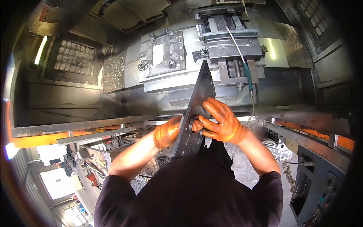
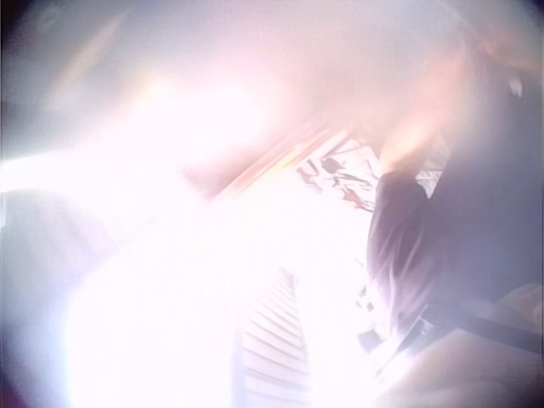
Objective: The person secures a metal plate onto a machine using a wrench, then removes a metal component and places it on the floor. They proceed to position and adjust another metal part on the machine, using a wrench to tighten bolts and secure it in place.
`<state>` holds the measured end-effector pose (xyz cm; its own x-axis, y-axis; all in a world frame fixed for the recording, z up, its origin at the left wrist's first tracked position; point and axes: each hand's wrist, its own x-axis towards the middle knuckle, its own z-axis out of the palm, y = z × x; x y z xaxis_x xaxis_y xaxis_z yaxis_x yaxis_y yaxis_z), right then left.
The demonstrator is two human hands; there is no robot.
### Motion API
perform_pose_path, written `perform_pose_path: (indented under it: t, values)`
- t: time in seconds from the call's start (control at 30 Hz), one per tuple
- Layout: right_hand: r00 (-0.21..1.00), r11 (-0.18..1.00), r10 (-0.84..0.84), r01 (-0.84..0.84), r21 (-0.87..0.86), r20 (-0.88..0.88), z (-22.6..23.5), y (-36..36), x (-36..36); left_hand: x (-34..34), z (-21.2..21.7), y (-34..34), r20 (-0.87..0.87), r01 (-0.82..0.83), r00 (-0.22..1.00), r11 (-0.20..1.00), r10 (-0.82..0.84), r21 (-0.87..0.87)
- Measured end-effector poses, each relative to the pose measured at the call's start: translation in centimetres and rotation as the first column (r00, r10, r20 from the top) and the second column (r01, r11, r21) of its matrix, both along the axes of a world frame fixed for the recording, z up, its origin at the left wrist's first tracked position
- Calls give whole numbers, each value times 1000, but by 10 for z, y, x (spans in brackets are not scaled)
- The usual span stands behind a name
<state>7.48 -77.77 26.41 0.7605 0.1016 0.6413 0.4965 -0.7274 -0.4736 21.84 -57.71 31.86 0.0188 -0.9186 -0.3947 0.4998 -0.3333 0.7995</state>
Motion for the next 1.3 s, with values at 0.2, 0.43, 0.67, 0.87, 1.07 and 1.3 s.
perform_pose_path:
  t: [0.2, 0.43, 0.67, 0.87, 1.07, 1.3]
  values:
    - [987, 999, -34, 35, -5, 157, 13, -1, 1, -16, 32, 0, -179, -120, 975, 989, 134, 87]
    - [997, 865, 48, -11, 502, -61, 4, 15, 26, -40, 92, -8, 394, -241, 912, 923, 111, 299]
    - [773, -727, 453, 31, 686, 445, 38, 27, 56, -40, 145, 16, 522, -259, 798, 954, 301, -154]
    - [857, -617, 455, 107, 780, 242, 11, 37, 92, 11, 76, 103, 647, -704, 456, 692, 612, -158]
    - [931, -451, 363, 162, 878, 15, -5, 47, 103, 4, 11, 110, 745, -642, 448, 758, 494, -116]
    - [969, -306, 171, 227, 925, -181, -6, 60, 99, 35, -7, 127, 42, -614, 764, 745, 644, -260]
